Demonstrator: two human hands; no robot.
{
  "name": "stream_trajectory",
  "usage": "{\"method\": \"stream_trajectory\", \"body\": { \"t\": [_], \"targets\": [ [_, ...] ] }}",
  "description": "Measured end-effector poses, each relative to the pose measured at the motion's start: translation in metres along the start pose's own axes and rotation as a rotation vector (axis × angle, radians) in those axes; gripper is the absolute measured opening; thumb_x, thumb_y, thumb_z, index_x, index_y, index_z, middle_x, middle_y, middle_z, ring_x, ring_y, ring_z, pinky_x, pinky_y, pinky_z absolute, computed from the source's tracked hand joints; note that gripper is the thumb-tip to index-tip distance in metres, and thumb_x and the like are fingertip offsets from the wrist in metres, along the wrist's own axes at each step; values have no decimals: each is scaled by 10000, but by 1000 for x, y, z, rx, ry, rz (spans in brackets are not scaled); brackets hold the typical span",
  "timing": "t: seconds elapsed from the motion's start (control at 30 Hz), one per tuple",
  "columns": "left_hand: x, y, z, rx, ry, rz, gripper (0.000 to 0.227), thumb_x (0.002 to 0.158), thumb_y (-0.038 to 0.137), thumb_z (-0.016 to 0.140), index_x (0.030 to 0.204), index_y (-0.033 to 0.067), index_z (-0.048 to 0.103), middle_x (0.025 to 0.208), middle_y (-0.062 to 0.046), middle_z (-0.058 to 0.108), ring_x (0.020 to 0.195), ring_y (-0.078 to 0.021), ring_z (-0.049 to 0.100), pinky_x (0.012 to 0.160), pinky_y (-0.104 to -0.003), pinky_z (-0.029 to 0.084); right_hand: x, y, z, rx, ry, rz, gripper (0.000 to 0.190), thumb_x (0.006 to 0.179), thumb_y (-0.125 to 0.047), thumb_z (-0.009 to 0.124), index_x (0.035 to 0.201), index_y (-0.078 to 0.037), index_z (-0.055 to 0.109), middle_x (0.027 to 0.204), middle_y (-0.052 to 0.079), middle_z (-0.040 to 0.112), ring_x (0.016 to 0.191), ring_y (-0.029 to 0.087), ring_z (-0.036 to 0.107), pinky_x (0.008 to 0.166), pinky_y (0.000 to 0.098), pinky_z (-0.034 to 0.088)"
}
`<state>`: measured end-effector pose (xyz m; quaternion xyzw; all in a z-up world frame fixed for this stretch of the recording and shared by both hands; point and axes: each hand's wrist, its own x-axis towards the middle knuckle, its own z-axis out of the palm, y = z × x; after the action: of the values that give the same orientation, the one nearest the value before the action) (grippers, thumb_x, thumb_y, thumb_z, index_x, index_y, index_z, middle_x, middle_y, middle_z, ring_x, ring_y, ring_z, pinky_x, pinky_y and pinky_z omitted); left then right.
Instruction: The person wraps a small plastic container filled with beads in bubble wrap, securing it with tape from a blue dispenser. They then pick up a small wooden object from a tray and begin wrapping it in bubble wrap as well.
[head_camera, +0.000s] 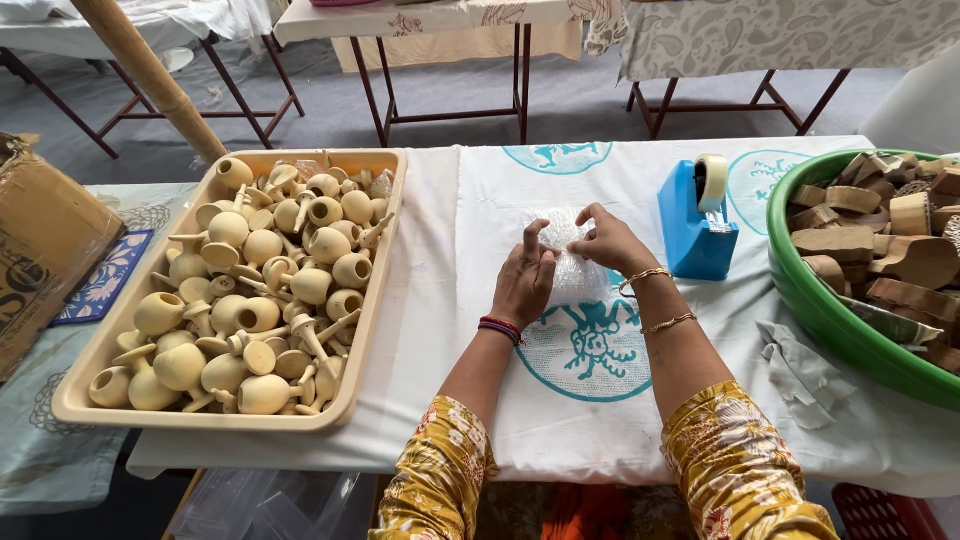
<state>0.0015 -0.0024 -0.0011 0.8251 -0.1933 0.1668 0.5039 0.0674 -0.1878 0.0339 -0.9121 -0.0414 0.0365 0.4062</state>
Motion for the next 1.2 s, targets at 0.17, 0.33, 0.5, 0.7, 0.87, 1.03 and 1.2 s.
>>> {"method": "stream_trajectory", "body": {
  "t": [0.17,0.33,0.5,0.7,0.87,1.03,1.2],
  "targets": [
    [-3,13,2,166,-41,20,462,1003,288,378,1370,96,584,1154,-117,715,980,-282,576,937,-396,526,14,19,2,101,-52,46,579,749,-181,844,1231,-20,565,904,196,747,825,270,762,694,336,596],
    [-3,11,8,277,-54,32,452,988,296,411,1224,62,717,1241,-103,680,1062,-276,553,951,-365,528,-3,10,-10,-244,126,27,622,682,-334,998,1121,-42,668,967,158,705,860,229,684,697,305,550],
    [-4,11,6,308,-67,28,404,963,307,472,1199,69,697,1239,-97,681,1090,-267,562,989,-375,521,-4,46,-17,258,-24,159,801,604,-369,942,1225,-56,545,825,128,679,712,191,651,587,317,541],
    [-3,-2,12,403,-91,102,575,929,445,569,1385,93,575,1299,-173,569,1165,-339,506,993,-436,495,-31,35,-10,554,-41,75,646,701,-301,803,1249,-123,511,798,37,656,684,107,632,595,235,557],
    [-5,17,5,536,-183,117,877,748,712,716,1326,79,531,1403,-183,509,1275,-355,468,1085,-445,442,-19,42,1,367,-1,97,501,854,-266,777,1246,-81,526,783,77,575,644,136,522,554,279,414],
    [-10,40,5,776,-307,142,1272,531,739,869,1472,21,405,1591,-212,367,1461,-427,297,1161,-552,276,-19,49,-1,454,-22,89,379,877,-179,579,1242,-91,529,896,67,626,648,124,573,569,285,490],
    [-6,35,2,708,-300,57,1188,574,666,884,1472,35,431,1546,-187,433,1463,-372,360,1190,-459,326,-37,19,-19,606,-71,231,407,947,-331,530,1280,-100,494,988,114,657,657,118,573,642,265,515]
  ]
}}
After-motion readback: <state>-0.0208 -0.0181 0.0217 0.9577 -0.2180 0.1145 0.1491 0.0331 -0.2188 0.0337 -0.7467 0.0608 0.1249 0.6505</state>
